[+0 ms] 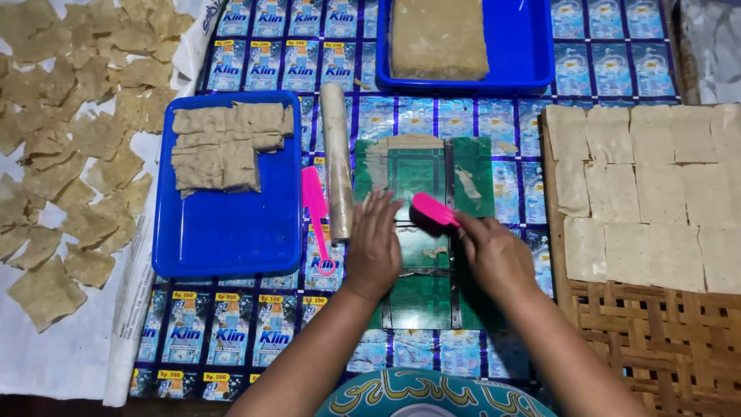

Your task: Rolling out and cutting dough to prepare snacks on a flat surface.

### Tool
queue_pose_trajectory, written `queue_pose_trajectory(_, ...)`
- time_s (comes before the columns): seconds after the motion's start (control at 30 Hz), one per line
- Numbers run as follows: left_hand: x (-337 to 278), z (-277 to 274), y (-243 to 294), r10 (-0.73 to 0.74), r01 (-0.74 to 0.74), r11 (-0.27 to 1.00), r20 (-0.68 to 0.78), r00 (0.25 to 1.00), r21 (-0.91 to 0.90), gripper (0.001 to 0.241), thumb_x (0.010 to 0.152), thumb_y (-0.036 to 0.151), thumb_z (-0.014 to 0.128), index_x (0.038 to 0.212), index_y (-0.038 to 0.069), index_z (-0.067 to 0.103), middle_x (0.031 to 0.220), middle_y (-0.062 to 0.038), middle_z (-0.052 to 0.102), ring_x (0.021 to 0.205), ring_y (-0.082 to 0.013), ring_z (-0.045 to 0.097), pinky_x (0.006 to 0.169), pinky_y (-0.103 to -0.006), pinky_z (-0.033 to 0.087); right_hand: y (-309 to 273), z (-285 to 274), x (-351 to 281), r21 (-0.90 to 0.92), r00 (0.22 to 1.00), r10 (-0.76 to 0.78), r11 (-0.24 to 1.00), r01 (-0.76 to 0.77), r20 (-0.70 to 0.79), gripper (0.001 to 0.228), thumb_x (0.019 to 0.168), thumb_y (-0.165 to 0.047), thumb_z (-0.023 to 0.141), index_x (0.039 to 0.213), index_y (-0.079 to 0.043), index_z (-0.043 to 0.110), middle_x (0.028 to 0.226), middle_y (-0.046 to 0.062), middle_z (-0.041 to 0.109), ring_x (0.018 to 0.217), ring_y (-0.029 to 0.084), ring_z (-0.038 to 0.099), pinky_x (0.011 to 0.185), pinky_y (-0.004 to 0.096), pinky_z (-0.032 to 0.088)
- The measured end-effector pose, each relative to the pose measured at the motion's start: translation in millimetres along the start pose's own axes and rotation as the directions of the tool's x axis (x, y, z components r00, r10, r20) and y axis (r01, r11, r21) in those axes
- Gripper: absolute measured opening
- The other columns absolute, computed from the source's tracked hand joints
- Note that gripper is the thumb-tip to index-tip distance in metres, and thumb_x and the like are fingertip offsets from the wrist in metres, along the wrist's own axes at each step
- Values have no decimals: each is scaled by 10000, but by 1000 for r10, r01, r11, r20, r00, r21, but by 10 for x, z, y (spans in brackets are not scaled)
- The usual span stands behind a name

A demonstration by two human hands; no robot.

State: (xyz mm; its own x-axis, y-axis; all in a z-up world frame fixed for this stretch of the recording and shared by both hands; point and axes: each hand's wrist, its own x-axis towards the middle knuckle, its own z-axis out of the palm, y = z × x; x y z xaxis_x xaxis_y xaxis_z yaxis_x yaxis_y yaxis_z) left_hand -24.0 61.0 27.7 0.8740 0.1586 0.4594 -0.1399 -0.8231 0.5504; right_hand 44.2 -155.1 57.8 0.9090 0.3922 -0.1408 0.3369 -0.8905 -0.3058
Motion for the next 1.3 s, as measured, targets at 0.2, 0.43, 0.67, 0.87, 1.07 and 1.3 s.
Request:
queue_pose_trajectory(0.2, -343, 2, -410, -35, 46, 932, -39, 999, 359, 458, 991, 105, 417, 1442, 88, 496, 1596, -178, 409, 1521, -397, 303, 1209, -630, 165, -561, 176, -183, 91, 973, -54, 995, 34, 224, 362, 998, -348, 479, 1323, -429, 615, 1033, 85, 707, 996, 404, 713, 835, 545, 594)
queue_pose_trajectory(0.43, -355, 75, -478, -17, 31, 926, -42, 999, 375, 489, 1012, 120, 390, 1492, 68, 468, 1639, -189, 342, 1534, -414, 258, 1213, -624, 161, -238, -220, 222, -58, 991, 79, 996, -72, 111, 408, 983, -318, 528, 1337, -505, 602, 1062, 59, 691, 982, 381, 720, 823, 537, 598)
queue_pose_trajectory(0.67, -353, 66, -449, -21, 37, 909, -43, 999, 415, 517, 969, 103, 419, 1480, 40, 469, 1639, -195, 340, 1536, -419, 259, 1200, -671, 127, -458, -573, 381, -276, 952, -27, 954, 115, 304, 348, 968, -299, 506, 1184, -435, 743, 1059, 33, 744, 1051, 317, 739, 942, 460, 586)
queue_pose_trajectory(0.87, -345, 78, -464, 3, 35, 888, -81, 997, 459, 544, 941, 110, 451, 1483, 73, 479, 1611, -171, 392, 1517, -402, 307, 1188, -714, 114, -813, -46, 628, -102, 973, -14, 994, 39, 231, 289, 968, -383, 528, 1166, -286, 715, 1053, 74, 723, 1042, 332, 727, 916, 476, 597)
queue_pose_trajectory(1.07, -339, 58, -435, -1, 36, 889, -77, 997, 457, 545, 941, 122, 449, 1484, 97, 487, 1623, -150, 383, 1510, -389, 321, 1189, -718, 119, -573, 501, 920, 196, 981, 128, 968, -156, 146, 364, 996, -345, 519, 1289, -519, 647, 1146, 40, 678, 1118, 342, 675, 931, 514, 584)
queue_pose_trajectory(1.3, -344, 61, -455, -23, 37, 908, -38, 999, 418, 565, 946, 122, 450, 1511, 95, 455, 1637, -148, 354, 1513, -388, 302, 1189, -715, 98, -298, 281, 780, 393, 957, 270, 873, -290, 106, 352, 1048, -301, 508, 1349, -326, 687, 1114, 157, 754, 1130, 428, 664, 946, 545, 535)
